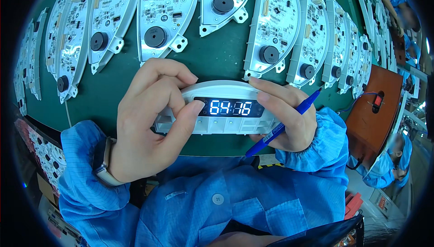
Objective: The person tests electronic display assemblies by plugging in a power connector, pressing buttons to activate the digital display and LED lights, marking the circuit boards with a pen, and unplugging the connector.
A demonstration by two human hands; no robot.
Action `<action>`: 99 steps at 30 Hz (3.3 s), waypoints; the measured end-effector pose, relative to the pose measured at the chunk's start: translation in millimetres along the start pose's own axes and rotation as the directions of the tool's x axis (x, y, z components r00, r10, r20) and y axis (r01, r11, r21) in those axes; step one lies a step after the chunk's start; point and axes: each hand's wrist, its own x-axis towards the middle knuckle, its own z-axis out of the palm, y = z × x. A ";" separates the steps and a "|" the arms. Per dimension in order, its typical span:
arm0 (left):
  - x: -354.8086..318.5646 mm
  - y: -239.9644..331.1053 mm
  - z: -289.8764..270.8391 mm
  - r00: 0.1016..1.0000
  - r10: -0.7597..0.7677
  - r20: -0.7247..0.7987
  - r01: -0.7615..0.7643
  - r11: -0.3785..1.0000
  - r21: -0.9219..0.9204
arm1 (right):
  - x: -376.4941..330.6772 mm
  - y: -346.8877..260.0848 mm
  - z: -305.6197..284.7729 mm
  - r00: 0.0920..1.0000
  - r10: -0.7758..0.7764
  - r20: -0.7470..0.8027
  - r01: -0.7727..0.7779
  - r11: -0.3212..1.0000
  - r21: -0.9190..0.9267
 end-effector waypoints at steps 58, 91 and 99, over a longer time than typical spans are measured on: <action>6.9 31.0 -25.3 0.975 -0.045 0.218 0.037 0.998 0.043 | -2.8 -6.0 -15.3 0.979 0.180 -0.100 -0.176 0.983 0.046; 9.3 11.6 -20.0 0.909 -0.246 0.335 0.402 0.731 -0.552 | 0.2 -12.1 -16.8 0.978 0.124 -0.167 -0.103 0.986 0.128; 8.6 15.0 -21.5 0.879 -0.274 0.390 0.443 0.772 -0.456 | 0.9 -12.6 -16.4 0.990 0.017 -0.139 0.003 0.990 0.141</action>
